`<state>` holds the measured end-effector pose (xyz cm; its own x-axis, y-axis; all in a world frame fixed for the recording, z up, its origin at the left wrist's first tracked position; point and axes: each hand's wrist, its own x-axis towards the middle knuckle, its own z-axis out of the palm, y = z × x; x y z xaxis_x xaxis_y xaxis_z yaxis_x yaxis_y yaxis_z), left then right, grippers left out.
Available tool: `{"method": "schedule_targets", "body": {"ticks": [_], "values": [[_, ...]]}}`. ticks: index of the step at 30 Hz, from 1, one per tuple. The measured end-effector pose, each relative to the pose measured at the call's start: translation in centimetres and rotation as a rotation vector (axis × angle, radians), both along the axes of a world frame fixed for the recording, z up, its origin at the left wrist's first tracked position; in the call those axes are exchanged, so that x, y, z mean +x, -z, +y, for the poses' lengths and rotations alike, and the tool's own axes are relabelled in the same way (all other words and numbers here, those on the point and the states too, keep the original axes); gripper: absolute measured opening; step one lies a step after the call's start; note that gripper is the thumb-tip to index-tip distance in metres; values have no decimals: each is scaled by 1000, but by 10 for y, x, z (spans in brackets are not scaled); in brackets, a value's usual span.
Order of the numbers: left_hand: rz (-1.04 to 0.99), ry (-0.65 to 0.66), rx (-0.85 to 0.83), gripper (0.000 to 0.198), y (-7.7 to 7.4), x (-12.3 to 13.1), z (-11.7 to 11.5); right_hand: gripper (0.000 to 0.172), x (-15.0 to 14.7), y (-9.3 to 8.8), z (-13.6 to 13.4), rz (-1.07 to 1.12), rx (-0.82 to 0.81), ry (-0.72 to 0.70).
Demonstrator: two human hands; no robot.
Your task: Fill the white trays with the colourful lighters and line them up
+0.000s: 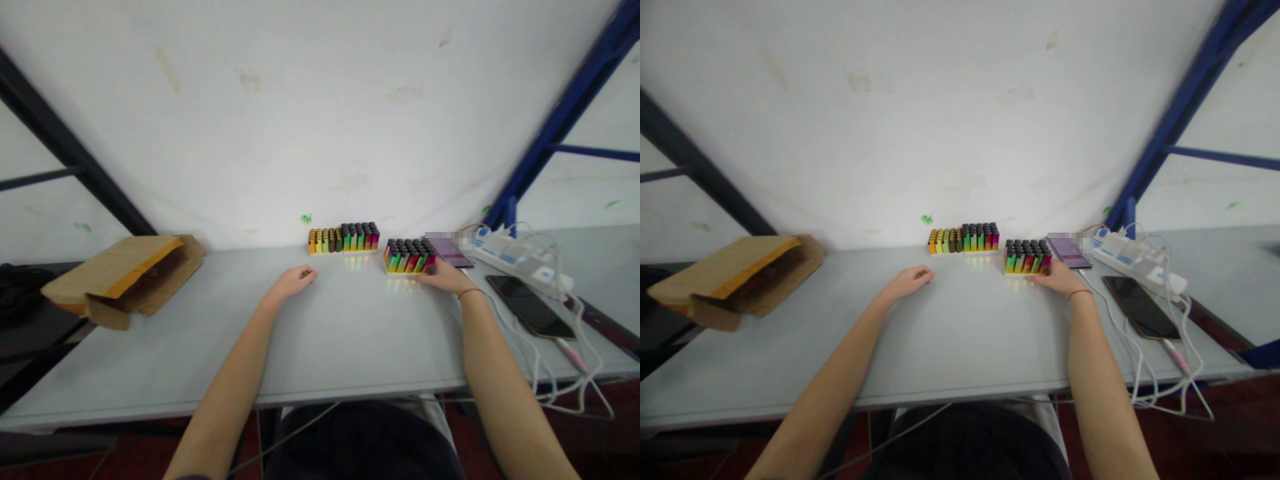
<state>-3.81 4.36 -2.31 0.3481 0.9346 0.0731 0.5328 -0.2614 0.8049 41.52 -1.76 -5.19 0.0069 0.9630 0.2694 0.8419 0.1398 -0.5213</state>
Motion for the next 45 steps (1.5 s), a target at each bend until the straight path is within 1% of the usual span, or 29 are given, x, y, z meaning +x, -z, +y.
{"method": "schedule_targets", "body": {"ticks": [2,3,8,10,12,16,19,24,28,30,33,35,36,38,39,40,43,45], "values": [[11,-4,10,20,0,0,0,58,-7,-1,2,10,-62,59],[28,-3,17,20,0,0,1,59,-11,-1,3,4,-67,96],[208,44,45,29,1,-1,4,72,-28,-1,8,-68,-22,295],[263,57,70,34,3,-1,5,71,-35,0,12,-113,-29,384],[298,66,96,37,4,-1,6,65,-42,0,18,-161,-39,451],[331,72,120,38,7,-1,6,58,-50,3,35,-216,-55,569],[353,73,127,37,7,1,5,57,-51,4,48,-199,-22,600],[417,61,148,33,8,5,3,56,-55,1,68,-125,-3,581],[467,54,165,32,9,7,3,52,-59,1,77,-86,-2,579],[489,45,168,32,9,8,2,52,-61,2,77,-53,2,574],[521,2,193,33,11,15,-3,58,-69,4,72,25,35,593],[544,-49,257,32,14,23,-9,63,-81,4,65,59,112,682],[555,-73,294,31,15,27,-12,60,-89,3,60,55,135,727],[568,-102,342,34,18,34,-18,56,-108,2,50,39,123,774],[570,-103,346,35,19,37,-20,53,-118,0,44,31,110,760],[571,-96,341,37,20,39,-21,47,-129,-1,39,7,98,693],[577,-68,320,40,22,39,-21,32,-158,-3,26,-117,57,374],[594,-57,312,42,23,37,-19,31,-175,-2,20,-213,27,227]]}}
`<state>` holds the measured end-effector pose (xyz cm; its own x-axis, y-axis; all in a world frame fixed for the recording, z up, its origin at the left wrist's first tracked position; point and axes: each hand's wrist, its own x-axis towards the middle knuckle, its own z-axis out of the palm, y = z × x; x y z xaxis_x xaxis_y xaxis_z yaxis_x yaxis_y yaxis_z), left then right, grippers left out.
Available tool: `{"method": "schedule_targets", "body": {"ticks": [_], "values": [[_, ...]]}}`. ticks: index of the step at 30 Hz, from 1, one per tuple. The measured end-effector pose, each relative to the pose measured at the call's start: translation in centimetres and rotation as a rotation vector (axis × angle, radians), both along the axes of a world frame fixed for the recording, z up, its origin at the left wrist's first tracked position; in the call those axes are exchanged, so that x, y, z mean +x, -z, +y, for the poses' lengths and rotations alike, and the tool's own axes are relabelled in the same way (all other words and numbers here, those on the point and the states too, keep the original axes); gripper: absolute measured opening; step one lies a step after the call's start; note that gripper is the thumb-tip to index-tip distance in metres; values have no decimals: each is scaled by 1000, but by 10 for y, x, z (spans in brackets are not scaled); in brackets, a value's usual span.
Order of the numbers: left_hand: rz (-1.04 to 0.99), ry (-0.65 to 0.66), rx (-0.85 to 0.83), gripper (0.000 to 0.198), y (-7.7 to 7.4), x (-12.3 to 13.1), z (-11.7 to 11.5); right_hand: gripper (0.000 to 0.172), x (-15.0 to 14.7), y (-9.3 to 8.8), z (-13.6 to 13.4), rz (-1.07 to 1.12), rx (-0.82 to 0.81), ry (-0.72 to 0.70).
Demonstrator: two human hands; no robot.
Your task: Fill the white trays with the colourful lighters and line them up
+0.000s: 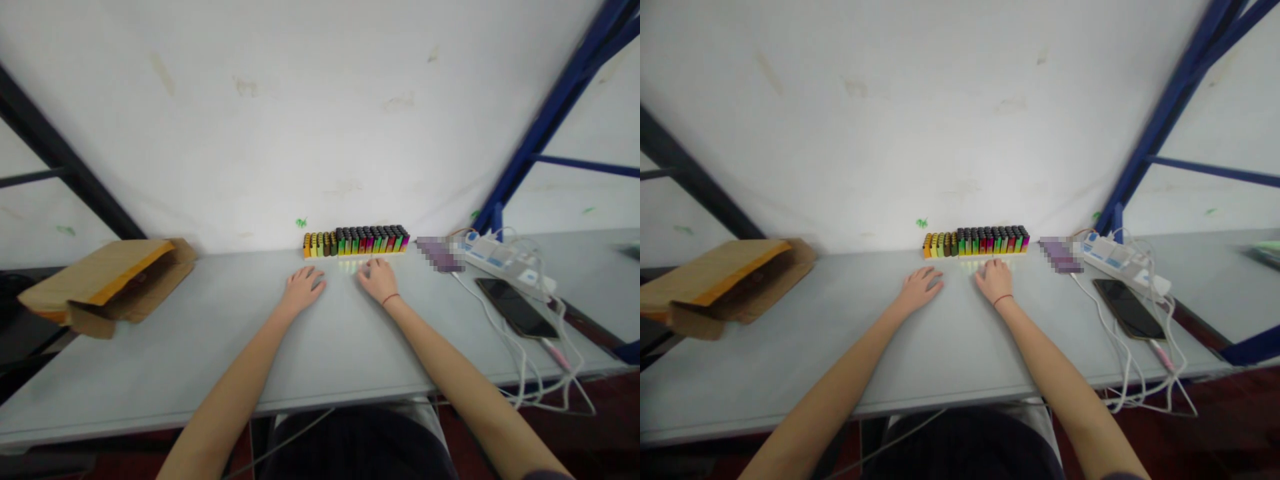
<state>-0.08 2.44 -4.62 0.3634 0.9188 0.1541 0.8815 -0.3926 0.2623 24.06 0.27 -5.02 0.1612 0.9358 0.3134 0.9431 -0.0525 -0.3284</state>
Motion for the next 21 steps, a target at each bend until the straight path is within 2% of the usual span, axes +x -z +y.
{"method": "schedule_targets", "body": {"ticks": [3,7,21], "values": [[42,4,-16,46,1,-2,2,37,-14,3,-4,-84,-63,-141],[80,29,-54,50,-1,-3,3,44,-12,3,-5,-116,-130,-219],[77,62,-61,51,4,-8,9,46,-5,1,-4,-96,-156,-251]]}}
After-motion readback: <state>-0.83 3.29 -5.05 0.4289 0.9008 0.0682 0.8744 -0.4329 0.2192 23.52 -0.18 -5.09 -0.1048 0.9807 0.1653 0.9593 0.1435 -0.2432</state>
